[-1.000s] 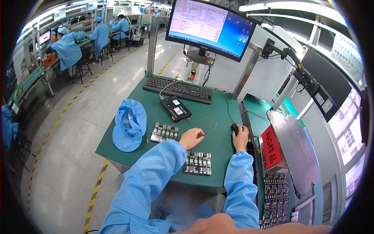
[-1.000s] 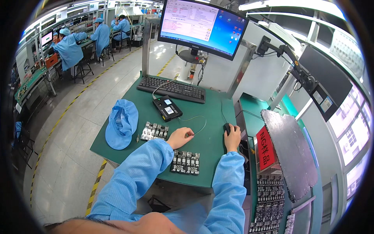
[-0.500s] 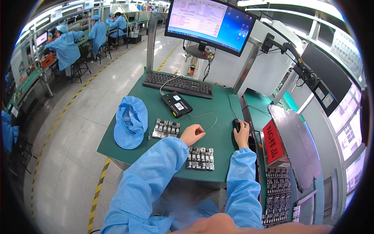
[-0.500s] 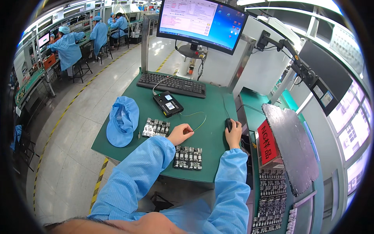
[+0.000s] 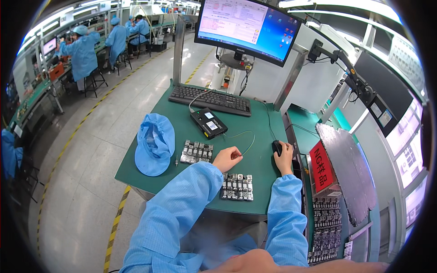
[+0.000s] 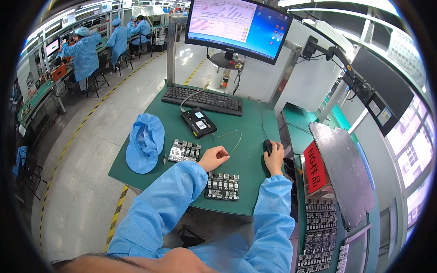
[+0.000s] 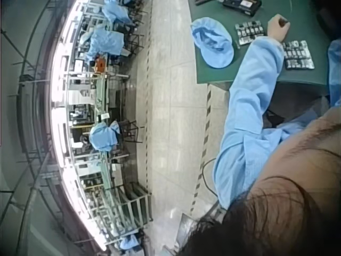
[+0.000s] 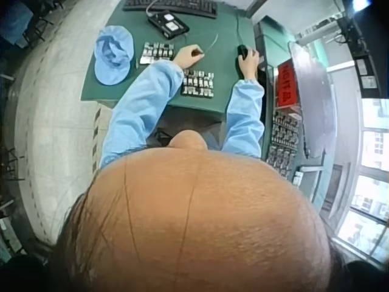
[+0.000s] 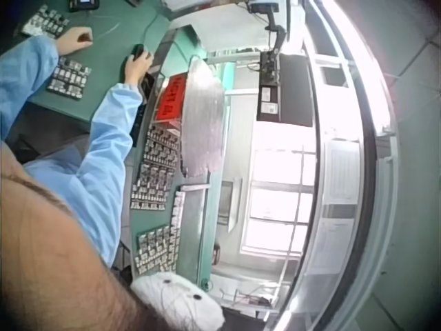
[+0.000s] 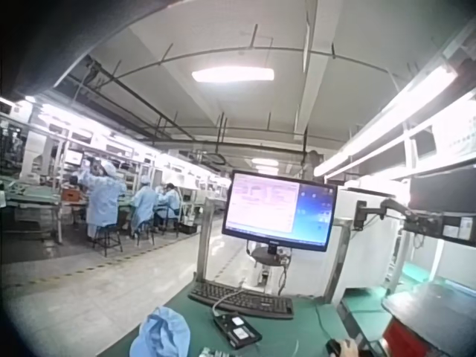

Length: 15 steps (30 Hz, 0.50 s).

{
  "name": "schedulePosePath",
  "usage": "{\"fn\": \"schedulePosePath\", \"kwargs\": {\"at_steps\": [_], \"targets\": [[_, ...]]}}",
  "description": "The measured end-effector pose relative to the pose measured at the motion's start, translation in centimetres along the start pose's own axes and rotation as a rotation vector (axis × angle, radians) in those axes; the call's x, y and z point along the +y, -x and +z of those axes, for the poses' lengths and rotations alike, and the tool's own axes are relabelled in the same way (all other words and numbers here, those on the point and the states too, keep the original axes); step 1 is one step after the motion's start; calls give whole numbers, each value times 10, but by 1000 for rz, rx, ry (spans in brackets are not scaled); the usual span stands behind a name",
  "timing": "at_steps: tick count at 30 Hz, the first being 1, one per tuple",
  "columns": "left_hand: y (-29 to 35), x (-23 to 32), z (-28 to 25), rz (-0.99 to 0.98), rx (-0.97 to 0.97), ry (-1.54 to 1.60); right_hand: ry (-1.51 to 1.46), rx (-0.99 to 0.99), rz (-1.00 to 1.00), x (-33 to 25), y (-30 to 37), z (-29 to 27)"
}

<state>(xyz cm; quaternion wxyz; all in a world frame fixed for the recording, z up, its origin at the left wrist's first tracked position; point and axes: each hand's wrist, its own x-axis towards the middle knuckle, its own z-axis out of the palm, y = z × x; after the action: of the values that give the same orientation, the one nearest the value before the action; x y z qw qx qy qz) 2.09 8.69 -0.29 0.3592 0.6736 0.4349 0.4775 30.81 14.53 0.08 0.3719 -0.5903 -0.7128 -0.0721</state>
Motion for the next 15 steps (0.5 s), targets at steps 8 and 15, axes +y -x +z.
{"fn": "schedulePosePath", "kwargs": {"at_steps": [8, 15], "targets": [[0, 0, 0, -30, 0, -23, -61, -39, 34, 0, -1, 0], [-1, -2, 0, -46, -14, -11, -43, -16, 12, 0, -3, 0]]}}
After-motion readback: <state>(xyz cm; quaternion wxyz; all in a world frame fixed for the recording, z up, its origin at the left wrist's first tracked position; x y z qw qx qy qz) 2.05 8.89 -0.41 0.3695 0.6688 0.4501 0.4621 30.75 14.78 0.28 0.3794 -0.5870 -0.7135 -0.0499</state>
